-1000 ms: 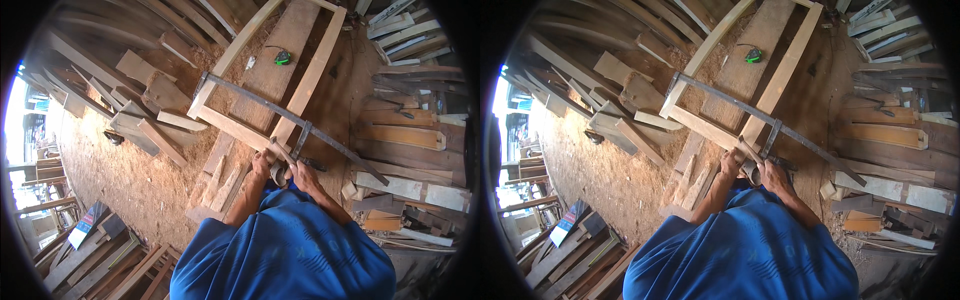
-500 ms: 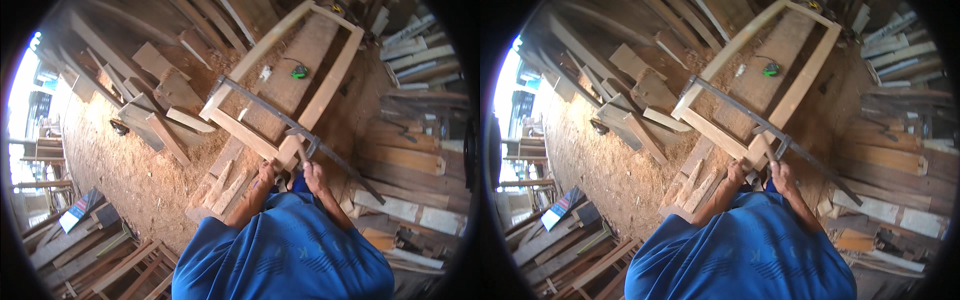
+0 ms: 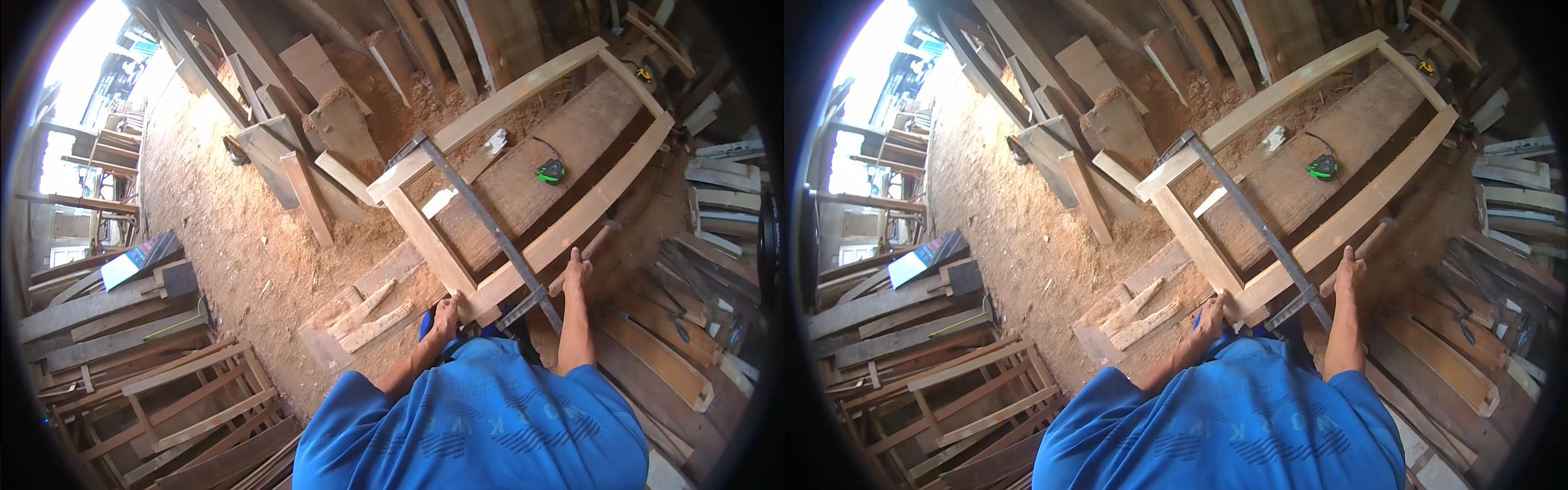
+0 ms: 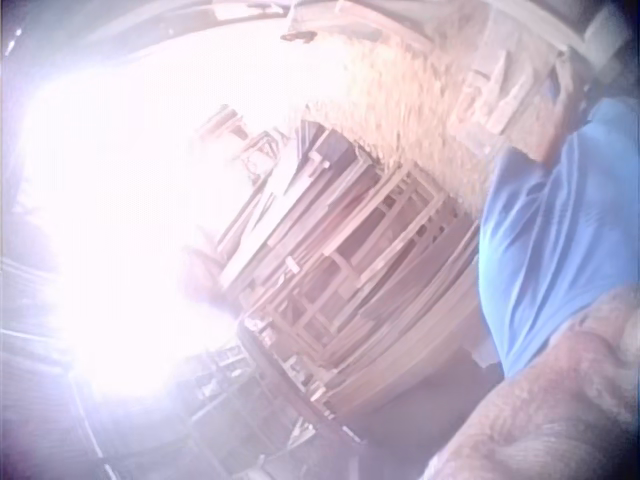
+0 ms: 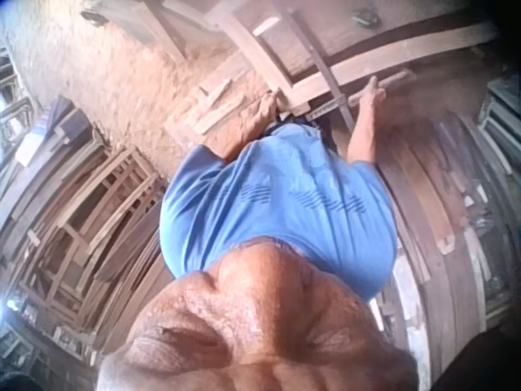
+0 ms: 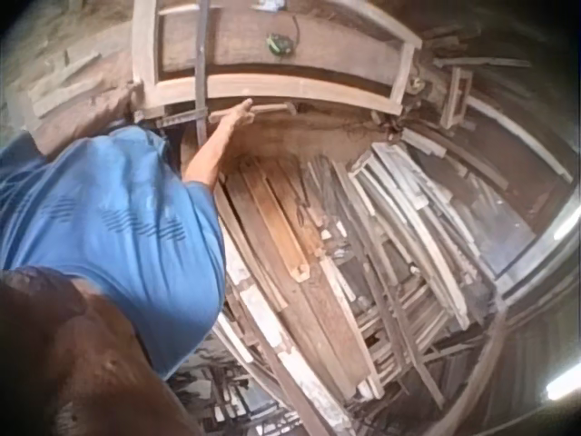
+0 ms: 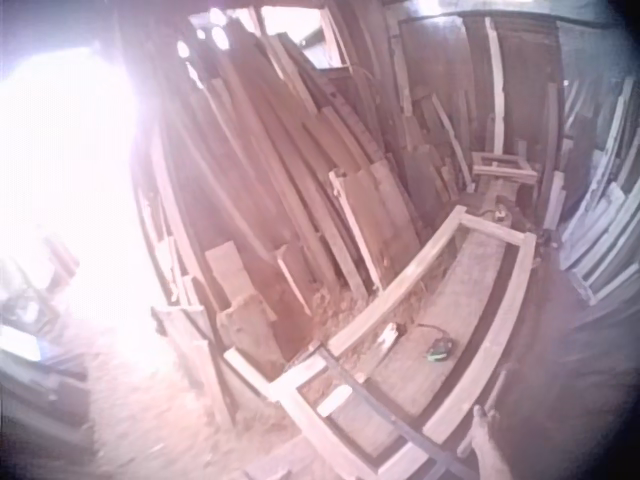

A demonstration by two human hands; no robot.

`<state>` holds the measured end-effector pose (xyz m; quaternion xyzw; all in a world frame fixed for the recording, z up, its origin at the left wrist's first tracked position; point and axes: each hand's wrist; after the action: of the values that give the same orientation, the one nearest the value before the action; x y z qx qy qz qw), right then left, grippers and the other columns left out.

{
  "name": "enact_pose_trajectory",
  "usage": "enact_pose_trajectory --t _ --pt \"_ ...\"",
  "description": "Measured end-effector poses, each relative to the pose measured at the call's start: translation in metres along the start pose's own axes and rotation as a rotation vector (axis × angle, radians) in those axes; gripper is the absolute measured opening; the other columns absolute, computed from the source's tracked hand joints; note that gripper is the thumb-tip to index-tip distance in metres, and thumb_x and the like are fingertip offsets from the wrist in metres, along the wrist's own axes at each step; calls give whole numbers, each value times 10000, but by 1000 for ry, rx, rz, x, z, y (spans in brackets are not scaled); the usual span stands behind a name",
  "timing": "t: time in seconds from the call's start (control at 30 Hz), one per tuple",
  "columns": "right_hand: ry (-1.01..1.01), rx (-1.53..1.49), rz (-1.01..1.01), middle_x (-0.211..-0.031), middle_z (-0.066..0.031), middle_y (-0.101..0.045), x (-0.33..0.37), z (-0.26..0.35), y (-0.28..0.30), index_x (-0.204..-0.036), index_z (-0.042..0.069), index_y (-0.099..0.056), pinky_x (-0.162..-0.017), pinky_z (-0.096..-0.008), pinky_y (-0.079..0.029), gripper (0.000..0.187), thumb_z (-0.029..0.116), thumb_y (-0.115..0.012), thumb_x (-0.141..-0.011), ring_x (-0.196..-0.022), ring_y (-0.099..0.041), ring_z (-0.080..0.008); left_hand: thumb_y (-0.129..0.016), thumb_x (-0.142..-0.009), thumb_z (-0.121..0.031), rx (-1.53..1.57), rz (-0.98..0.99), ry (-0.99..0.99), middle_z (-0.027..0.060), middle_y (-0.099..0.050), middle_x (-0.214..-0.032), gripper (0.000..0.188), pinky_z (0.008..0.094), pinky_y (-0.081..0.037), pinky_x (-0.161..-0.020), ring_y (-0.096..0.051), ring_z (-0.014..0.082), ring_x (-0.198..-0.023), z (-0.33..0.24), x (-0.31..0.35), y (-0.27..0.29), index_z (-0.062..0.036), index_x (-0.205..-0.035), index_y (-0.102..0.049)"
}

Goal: The person uses a hammer to tap wood pieces into a joint within a metal clamp. They adjust and tighten the clamp by hand to secure the frame for further assembly.

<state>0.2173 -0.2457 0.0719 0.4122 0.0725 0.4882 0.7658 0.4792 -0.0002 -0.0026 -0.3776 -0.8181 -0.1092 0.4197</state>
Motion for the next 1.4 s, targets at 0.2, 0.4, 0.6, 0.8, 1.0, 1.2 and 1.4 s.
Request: enact_pose_trajectory --t 0.2,0.4,0.6,0.8,1.0,1.2,1.4 --pt "-276 -628 305 -1395 -209 -445 -77 -84 -37 -1476 -51 -173 -897 -444 -501 817 345 -621 -920 -1138 -565 -316 -521 -911 -530 -1090 144 -8 234 -694 -821 583 409 -534 -702 -685 295 -754 -109 19 3 25 -956 -694" --pt "-347 -563 159 -1210 -189 -582 -49 -23 -26 -1313 -45 -449 -864 -412 -518 525 312 -587 -954 -1064 -622 -261 -638 -912 -424 -624 -319 -340 105 -634 -712 413 356 -466 -567 -590 185 -644 -251 -86 40 -12 -888 -651" --pt "346 125 -22 -959 -221 -640 6 48 25 -1116 -128 -548 -749 -382 -515 472 318 -560 -962 -874 -649 -244 -643 -945 -338 513 -119 -98 67 -588 -866 314 323 -469 -590 -555 165 -728 -258 -190 44 -36 -1025 -610" --pt "626 -116 735 -1107 -186 -602 96 136 -2 -1330 -40 -455 -907 -374 -459 506 319 -514 -978 -1009 -588 -280 -649 -944 -312 437 -157 -196 -10 -511 -697 244 260 -375 -472 -470 100 -566 -247 -191 37 -86 -867 -598" --pt "1079 -138 792 -1183 -297 -610 160 163 -96 -1462 51 -380 -826 -458 -527 513 217 -459 -983 -1006 -643 -439 -649 -920 -398 149 -212 -333 15 -532 -693 398 258 -417 -475 -489 106 -563 -244 -188 35 -9 -885 -575" --pt "996 311 918 -1013 -276 -650 168 184 -135 -1459 55 -386 -723 -489 -506 517 219 -483 -979 -833 -654 -426 -632 -922 -413 -10 -269 -410 56 -599 -773 421 291 -459 -564 -535 124 -644 -228 -209 51 6 -896 -595" --pt "1333 -264 675 -982 -296 -646 183 184 -137 -1475 65 -362 -753 -462 -512 524 202 -480 -983 -882 -648 -426 -649 -895 -426 -13 -302 -412 112 -658 -807 484 326 -481 -612 -590 168 -697 -230 -210 37 56 -939 -641"
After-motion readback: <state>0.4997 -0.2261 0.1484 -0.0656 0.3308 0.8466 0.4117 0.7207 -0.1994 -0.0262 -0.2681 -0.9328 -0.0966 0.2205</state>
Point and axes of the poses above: each hand's wrist, its own x-axis away from the middle knuckle, its own y-axis out of the back of the hand, z = x × y
